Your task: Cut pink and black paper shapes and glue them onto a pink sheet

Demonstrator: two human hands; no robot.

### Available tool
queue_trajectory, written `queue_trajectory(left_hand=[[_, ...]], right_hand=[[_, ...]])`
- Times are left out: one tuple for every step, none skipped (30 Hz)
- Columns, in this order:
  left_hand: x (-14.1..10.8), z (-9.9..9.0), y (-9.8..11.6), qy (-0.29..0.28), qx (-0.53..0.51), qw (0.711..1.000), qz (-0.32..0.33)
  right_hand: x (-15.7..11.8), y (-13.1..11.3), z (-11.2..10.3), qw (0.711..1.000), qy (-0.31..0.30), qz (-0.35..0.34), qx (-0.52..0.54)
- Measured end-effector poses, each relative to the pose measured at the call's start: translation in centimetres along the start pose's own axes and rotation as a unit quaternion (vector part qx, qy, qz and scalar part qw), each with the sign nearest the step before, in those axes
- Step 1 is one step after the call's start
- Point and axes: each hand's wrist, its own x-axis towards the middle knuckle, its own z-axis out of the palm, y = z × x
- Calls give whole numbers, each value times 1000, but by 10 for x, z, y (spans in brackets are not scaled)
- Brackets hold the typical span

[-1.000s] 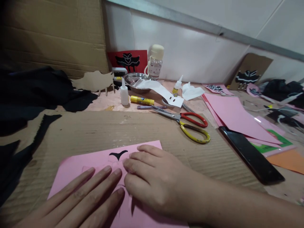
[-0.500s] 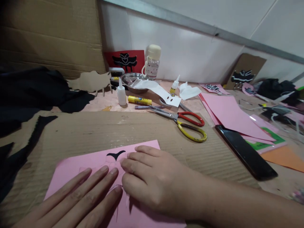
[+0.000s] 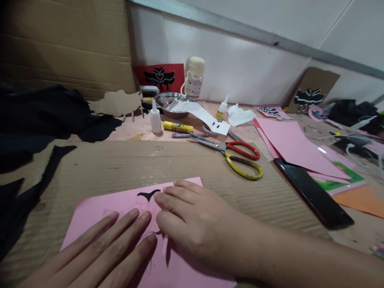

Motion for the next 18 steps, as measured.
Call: queue_trajectory(left_hand=[[0,0,0,3,1,1000,-3],[-1,0,0,-1,2,1000,-2],[-1,0,0,-9,5,1000,0],[-1,0,0,-14,10,1000,3],[-2,0,0,-23,14,1000,4],[-2,0,-1,-31,17,999,4],[-2,0,-1,-36,17,999,2],[-3,-1,-2,-38,14,999,-1],[-3,-2,-2,-38,9,999,-3],[-3,-3,-3,-36,6,999,-3],[-3,-4,-4,-37,3,999,-3],[-3,-5,-5,-38,2,999,-3],[-2,-7,-7,-39,1,999,-2],[-1,-8,-8,-38,1,999,-1],[1,-9,-9,-37,1,999,0],[2,-9,-9,-37,2,999,1],[4,-9,-10,-35,3,999,3],[5,-9,-10,-33,6,999,5]], right_hand=[[0,0,0,1000,1,2,3],[0,0,1,1000,3,3,6],[0,-1,1,1000,5,4,11],[0,-1,1,1000,5,5,16],[0,-1,1,1000,7,7,19],[0,-1,1,1000,11,7,21],[0,-1,1,1000,12,7,22],[0,-1,1,1000,11,6,22],[0,-1,1,1000,8,6,21],[0,-1,1,1000,5,7,19],[0,-1,1,1000,2,7,17],[0,-1,1,1000,-1,6,16],[1,-1,1,1000,-3,5,14],[1,-1,0,1000,-4,3,12],[2,0,0,1000,-5,0,8],[3,0,-1,1000,-6,-4,1],[3,0,-1,1000,-8,-7,-7],[4,0,-2,1000,-7,-10,-15]])
